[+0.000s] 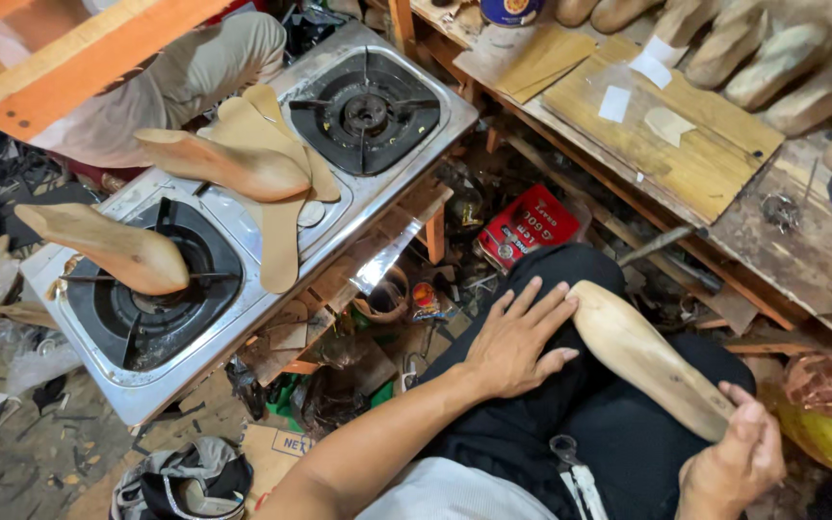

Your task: The person sits on the floor and uses a hammer and nail punch to attach a black rubber sole to a wooden shoe last. They repeatedly position the sole, drive nails along the edge, and adjust the fit while working on a single shoe.

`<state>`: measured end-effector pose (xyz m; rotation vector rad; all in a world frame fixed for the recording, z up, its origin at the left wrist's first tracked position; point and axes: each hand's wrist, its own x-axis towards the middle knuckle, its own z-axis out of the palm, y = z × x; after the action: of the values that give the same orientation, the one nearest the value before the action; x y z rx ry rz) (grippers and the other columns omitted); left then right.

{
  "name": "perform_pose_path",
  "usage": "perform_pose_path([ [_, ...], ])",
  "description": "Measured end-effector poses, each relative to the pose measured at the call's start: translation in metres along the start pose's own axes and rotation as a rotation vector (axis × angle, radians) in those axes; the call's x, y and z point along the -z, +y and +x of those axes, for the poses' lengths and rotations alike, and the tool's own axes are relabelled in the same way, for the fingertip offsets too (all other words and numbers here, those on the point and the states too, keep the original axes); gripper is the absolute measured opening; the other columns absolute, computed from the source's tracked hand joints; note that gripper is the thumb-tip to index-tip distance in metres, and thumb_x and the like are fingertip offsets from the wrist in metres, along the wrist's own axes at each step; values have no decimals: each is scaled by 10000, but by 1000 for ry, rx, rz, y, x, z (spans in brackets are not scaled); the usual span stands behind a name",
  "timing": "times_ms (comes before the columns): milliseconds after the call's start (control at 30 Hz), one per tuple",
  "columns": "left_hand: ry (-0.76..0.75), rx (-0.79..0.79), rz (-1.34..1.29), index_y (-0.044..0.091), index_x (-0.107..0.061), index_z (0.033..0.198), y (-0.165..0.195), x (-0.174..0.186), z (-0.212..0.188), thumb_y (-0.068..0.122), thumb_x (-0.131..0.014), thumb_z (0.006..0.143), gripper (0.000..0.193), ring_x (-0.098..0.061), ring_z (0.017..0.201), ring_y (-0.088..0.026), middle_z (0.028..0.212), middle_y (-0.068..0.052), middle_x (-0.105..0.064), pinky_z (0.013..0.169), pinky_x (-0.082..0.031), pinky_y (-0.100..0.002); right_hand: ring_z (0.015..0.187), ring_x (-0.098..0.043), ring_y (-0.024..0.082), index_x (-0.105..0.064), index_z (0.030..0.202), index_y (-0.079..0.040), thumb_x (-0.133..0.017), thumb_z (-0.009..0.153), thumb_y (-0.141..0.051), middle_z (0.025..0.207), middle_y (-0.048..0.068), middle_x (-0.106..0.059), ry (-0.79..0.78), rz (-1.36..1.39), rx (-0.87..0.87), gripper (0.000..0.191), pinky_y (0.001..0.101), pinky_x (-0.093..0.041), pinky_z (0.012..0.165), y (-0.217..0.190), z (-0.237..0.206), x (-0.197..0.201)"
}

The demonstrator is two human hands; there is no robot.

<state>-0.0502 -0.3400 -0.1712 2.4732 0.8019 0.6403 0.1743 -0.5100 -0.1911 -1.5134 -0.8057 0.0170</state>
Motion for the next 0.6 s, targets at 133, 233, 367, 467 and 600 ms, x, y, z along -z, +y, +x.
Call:
perform_pose_path([
  [133, -21, -22, -12, 144, -379, 1598, -3, -4, 1, 478, -575, 973, 735, -283, 1555, -405, 1677, -105, -362, 1205, -264, -613, 1078, -680, 265, -681, 1142, 148, -502, 1152, -298, 1126, 233, -716, 27, -65, 5, 481, 350, -521, 1064, -4, -9, 4],
  [233, -45, -20, 0, 146, -382, 1590, 0, -9, 3, 461, -587, 966, 729, -275, 1556, -400, 1673, -105, -364, 1203, -266, -613, 1085, -686, 282, -671, 1135, 160, -504, 1179, -304, 1127, 247, -712, 36, -55, -3, 495, 363, -533, 1065, 2, -6, 6],
  [367, -76, 7, -11, 144, -378, 1588, 3, -11, 3, 426, -613, 942, 743, -274, 1557, -395, 1669, -105, -359, 1194, -265, -614, 1067, -692, 293, -656, 1142, 174, -514, 1184, -298, 1113, 262, -701, 37, 51, -7, 495, 369, -550, 1053, 13, 5, 4],
  [467, -90, 38, -29, 141, -373, 1588, 2, -9, -2, 401, -627, 931, 751, -270, 1556, -395, 1673, -109, -350, 1195, -266, -611, 1043, -699, 292, -645, 1137, 178, -535, 1198, -321, 1089, 262, -697, 32, 66, -25, 514, 364, -567, 1025, 14, 9, -1],
  [600, -85, 68, -36, 136, -372, 1587, -5, -6, -9, 383, -635, 932, 748, -265, 1555, -394, 1674, -113, -344, 1195, -263, -609, 1040, -699, 290, -659, 1128, 178, -529, 1164, -313, 1088, 260, -705, 7, 13, -26, 509, 360, -559, 1038, 16, 9, -10],
])
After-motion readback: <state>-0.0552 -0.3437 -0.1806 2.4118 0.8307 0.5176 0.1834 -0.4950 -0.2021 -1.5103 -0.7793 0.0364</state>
